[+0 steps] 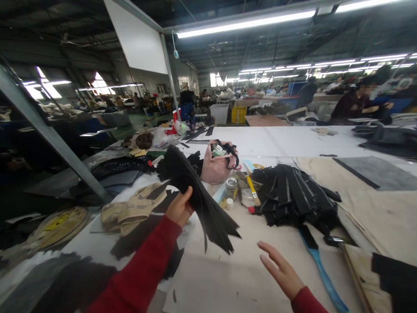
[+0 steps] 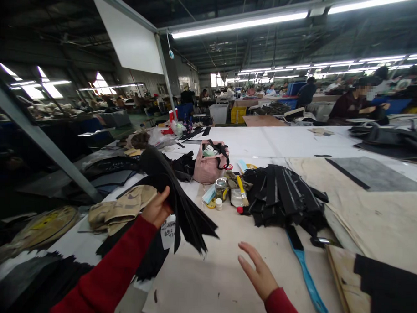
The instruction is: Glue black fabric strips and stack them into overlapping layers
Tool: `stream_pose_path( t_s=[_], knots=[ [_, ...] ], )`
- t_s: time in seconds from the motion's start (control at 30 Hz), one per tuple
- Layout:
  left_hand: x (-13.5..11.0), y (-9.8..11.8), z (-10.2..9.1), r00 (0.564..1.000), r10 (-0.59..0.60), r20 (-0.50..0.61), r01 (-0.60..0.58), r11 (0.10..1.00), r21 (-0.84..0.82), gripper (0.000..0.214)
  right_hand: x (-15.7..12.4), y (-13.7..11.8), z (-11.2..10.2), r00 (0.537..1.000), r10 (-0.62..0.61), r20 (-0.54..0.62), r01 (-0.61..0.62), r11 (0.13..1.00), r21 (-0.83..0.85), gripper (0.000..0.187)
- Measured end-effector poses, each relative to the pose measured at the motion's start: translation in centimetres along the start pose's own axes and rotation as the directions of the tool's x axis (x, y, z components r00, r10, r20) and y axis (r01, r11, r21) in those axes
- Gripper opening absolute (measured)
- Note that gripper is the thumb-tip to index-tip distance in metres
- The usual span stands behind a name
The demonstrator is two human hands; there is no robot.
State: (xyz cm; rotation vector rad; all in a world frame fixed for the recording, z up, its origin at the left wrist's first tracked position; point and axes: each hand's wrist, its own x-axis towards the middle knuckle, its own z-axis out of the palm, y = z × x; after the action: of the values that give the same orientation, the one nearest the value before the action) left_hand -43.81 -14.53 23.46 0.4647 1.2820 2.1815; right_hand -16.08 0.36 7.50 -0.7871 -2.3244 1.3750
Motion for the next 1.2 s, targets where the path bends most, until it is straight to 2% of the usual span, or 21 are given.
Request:
stream_pose_path(
  t_s=[0.03,0.1,0.17,0.23,0.3,0.37,0.43,0.47,0.53,0.57,0.6,0.63,0.67,0.73,0.77,0.8,0.83,0.9,1.0,1.1,1.2],
  knots=[
    [-1.2,-1.2,1.2,0.993,-0.103,0.052,0.106,0.992,-0.061,0.027,0.6,-3.0,-1.0,0.999,0.007,0.039,-0.010,0.996,0.088,0.055],
    [-3.4,-4.1,3.2,0.950,-0.274,0.148,0.292,0.948,-0.126,0.024,1.5,-7.6,-2.5,0.989,-0.030,0.142,-0.010,0.963,0.268,0.058],
    [-5.3,-7.0,4.7,0.922,-0.334,0.197,0.365,0.919,-0.151,0.024,1.7,-9.9,-2.7,0.943,-0.051,0.328,-0.115,0.876,0.468,0.065],
    [-6.8,-9.6,5.7,0.917,-0.347,0.198,0.380,0.910,-0.163,0.026,1.1,-10.0,-1.7,0.869,-0.045,0.493,-0.276,0.784,0.556,0.071],
    [-8.0,-11.6,6.3,0.920,-0.352,0.174,0.382,0.906,-0.181,0.027,0.2,-8.7,-0.2,0.814,0.000,0.581,-0.410,0.709,0.574,0.073],
    [-8.8,-12.7,6.7,0.917,-0.362,0.167,0.392,0.897,-0.203,0.029,-0.7,-7.1,1.0,0.812,0.043,0.582,-0.458,0.667,0.588,0.060],
    [-9.2,-13.2,6.8,0.908,-0.368,0.201,0.409,0.885,-0.223,0.030,-1.3,-6.1,1.3,0.827,0.103,0.553,-0.459,0.692,0.558,0.040],
    [-9.1,-13.4,6.8,0.899,-0.375,0.228,0.423,0.878,-0.223,0.030,-1.5,-5.9,0.9,0.851,0.138,0.508,-0.422,0.754,0.503,0.034],
    [-8.6,-14.0,6.2,0.878,-0.391,0.277,0.449,0.874,-0.188,0.032,-1.5,-5.7,-0.4,0.927,0.157,0.342,-0.265,0.917,0.298,0.035],
    [-8.3,-14.6,5.6,0.862,-0.415,0.290,0.466,0.874,-0.135,0.033,-1.4,-5.5,-1.2,0.966,0.121,0.228,-0.157,0.977,0.146,0.040],
    [-8.1,-15.4,4.9,0.838,-0.466,0.282,0.495,0.868,-0.038,0.034,-1.3,-5.1,-1.9,0.990,0.062,0.125,-0.058,0.997,-0.042,0.047],
    [-8.1,-16.6,4.0,0.801,-0.545,0.249,0.536,0.837,0.108,0.033,-1.2,-4.4,-2.4,0.998,0.002,0.063,0.013,0.970,-0.244,0.053],
    [-8.3,-17.9,2.9,0.748,-0.634,0.194,0.576,0.766,0.284,0.031,-1.2,-3.4,-2.6,0.999,-0.034,0.038,0.047,0.905,-0.424,0.058],
    [-9.5,-20.9,0.6,0.613,-0.790,0.033,0.585,0.481,0.653,0.024,-1.6,-0.7,-2.4,0.997,0.026,0.072,0.030,0.742,-0.670,0.071],
    [-10.4,-22.3,-0.5,0.540,-0.840,0.061,0.530,0.395,0.750,0.024,-1.9,0.8,-1.9,0.988,0.101,0.116,0.015,0.686,-0.728,0.080],
    [-11.4,-23.4,-1.4,0.490,-0.864,0.117,0.468,0.374,0.800,0.024,-2.2,2.4,-1.5,0.968,0.189,0.166,-0.001,0.662,-0.749,0.088],
    [-12.4,-24.3,-2.1,0.469,-0.867,0.169,0.410,0.383,0.827,0.024,-2.4,3.7,-1.0,0.944,0.258,0.208,-0.017,0.665,-0.746,0.092],
    [-13.8,-25.2,-2.8,0.492,-0.827,0.271,0.300,0.453,0.839,0.023,-2.7,5.6,-0.5,0.917,0.315,0.246,-0.049,0.700,-0.713,0.087],
    [-14.1,-24.7,-2.6,0.539,-0.761,0.360,0.177,0.520,0.835,0.022,-2.3,6.7,-0.9,0.935,0.284,0.213,-0.063,0.722,-0.689,0.070],
    [-12.8,-23.5,-2.0,0.561,-0.729,0.392,0.079,0.519,0.851,0.025,-1.5,6.7,-1.5,0.934,0.289,0.208,-0.062,0.708,-0.703,0.065],
    [-10.7,-22.5,-2.1,0.655,-0.647,0.391,-0.082,0.453,0.888,0.027,-1.3,6.8,-1.5,0.933,0.273,0.235,-0.034,0.716,-0.697,0.061]
  ],
)
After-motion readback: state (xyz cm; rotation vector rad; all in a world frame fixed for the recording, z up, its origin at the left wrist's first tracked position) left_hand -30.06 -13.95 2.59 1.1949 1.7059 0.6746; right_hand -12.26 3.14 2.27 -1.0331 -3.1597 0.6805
